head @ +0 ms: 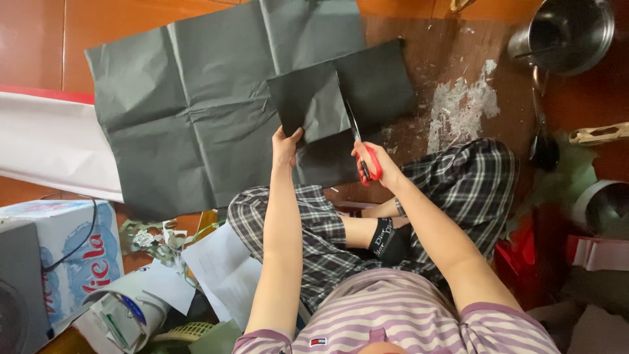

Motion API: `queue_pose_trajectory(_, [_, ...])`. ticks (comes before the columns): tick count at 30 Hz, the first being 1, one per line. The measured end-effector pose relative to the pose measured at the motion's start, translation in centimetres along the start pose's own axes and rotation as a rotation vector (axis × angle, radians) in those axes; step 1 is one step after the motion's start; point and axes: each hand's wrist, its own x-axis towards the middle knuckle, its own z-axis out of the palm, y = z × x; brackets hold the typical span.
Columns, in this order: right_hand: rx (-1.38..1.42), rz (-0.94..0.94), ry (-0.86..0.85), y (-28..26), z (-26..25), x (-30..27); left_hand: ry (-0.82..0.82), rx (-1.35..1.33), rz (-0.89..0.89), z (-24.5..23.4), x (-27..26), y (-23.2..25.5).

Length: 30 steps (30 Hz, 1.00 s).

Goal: Cutting and folding large black sheets of paper into smaller rectangles using scissors.

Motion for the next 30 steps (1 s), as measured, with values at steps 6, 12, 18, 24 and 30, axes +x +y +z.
queue_pose_trajectory(6, [-0.001, -0.149, -0.040, -2.0, 0.9, -0.4, -0.048, 0.029, 0.020, 1.2, -4.0, 3.5])
queue_pose_trajectory(12, [0.000, -0.154, 0.055, -1.1, 1.5, -0.6, -0.059, 0.011, 0.029, 1.3, -4.2, 3.4])
queue_pose_trajectory(18, [0.122, -0.131, -0.035, -4.7, 2.0, -0.4, -0.121, 0.047, -0.030, 1.8, -5.9, 4.8])
queue_pose_trajectory(24, [0.045, -0.199, 0.052, -2.1, 1.7, 4.4, -0.119, 0.059, -0.005, 1.0, -4.9, 3.2])
queue_pose_trajectory(30, [0.027, -0.213, 0.082, -2.0, 1.3, 5.6, -0.093, 0.054, -0.030, 1.0, -4.6, 3.2])
